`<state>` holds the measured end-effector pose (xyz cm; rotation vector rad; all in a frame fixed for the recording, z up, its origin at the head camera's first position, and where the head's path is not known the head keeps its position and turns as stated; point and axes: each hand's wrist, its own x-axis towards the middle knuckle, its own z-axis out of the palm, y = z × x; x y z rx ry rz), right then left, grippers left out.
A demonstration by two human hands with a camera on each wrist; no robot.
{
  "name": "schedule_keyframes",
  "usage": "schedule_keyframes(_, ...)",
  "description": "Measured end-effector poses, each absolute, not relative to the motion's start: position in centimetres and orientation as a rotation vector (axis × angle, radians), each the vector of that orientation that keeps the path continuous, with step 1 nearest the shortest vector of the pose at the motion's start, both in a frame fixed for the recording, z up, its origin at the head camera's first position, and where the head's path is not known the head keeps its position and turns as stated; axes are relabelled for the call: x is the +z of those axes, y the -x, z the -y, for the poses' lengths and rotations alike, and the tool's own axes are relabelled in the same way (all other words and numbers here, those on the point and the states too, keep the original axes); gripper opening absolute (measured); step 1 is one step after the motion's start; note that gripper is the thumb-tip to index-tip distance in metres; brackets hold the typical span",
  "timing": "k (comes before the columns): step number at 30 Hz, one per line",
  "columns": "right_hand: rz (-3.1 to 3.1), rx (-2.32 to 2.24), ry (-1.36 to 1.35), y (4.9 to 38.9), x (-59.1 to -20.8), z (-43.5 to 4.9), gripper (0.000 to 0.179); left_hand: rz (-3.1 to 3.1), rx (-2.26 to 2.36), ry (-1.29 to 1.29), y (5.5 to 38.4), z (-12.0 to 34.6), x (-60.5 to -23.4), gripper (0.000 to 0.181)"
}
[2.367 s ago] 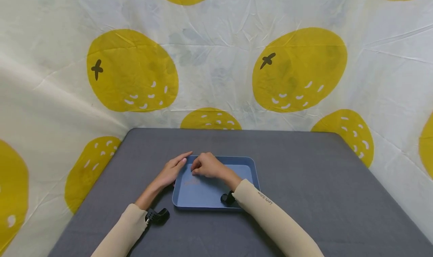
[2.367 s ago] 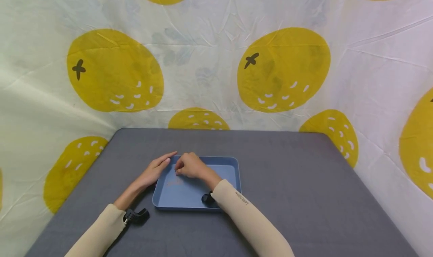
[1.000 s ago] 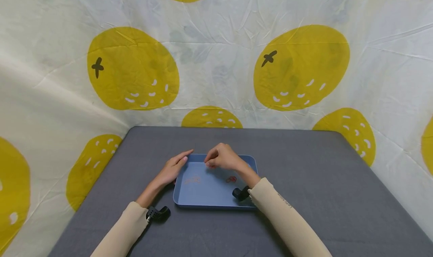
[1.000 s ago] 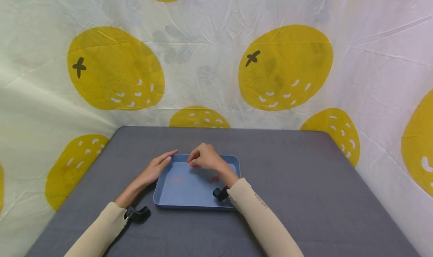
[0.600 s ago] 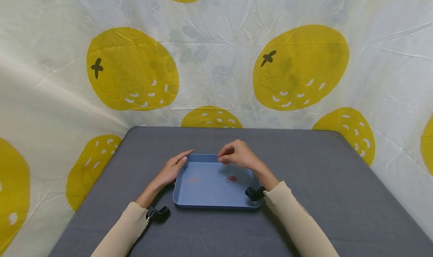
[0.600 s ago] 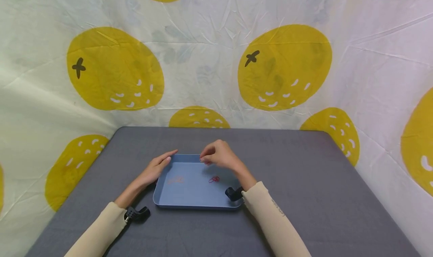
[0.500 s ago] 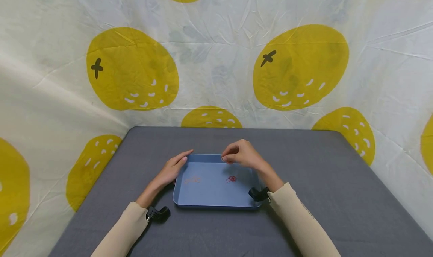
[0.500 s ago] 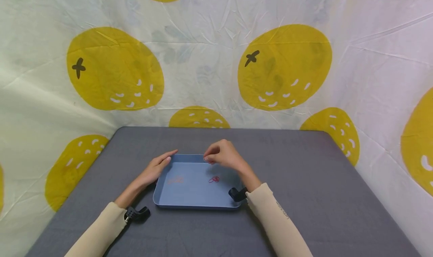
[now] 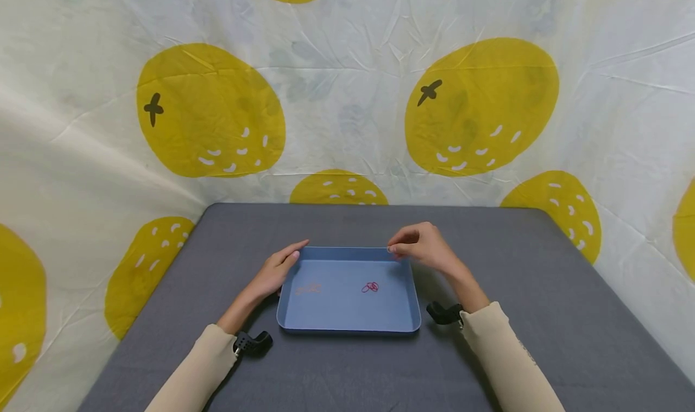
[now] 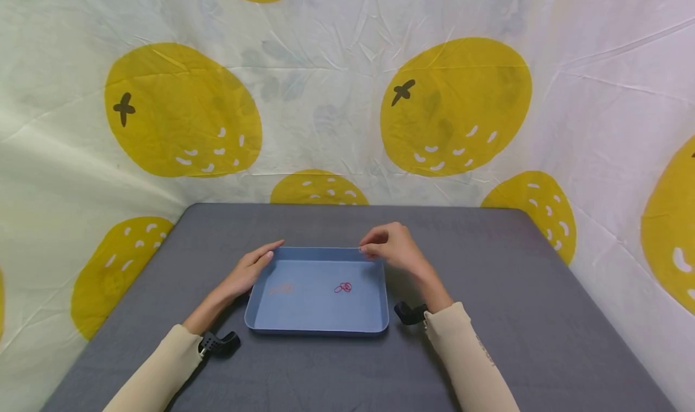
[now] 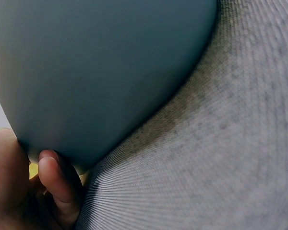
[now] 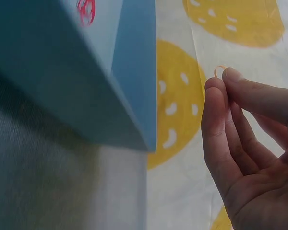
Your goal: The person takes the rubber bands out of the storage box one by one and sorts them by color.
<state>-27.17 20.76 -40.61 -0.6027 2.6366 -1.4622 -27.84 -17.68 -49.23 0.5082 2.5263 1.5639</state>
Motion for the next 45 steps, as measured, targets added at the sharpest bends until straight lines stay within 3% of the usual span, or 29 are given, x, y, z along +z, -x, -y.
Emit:
schedule_keyframes(23,-2.654,-1.373,0.447,27.7,-41.9,-27.3,0.015,-2.516,1.549,-0.484,27.8,17.8,-49.2,0.046)
schedule_keyframes(45,-2.622,-1.262,0.233,28.5,-45.1,-29.0,0.014,-2.558,1.528,-0.505,27.8,17.7,-49.2,0.047)
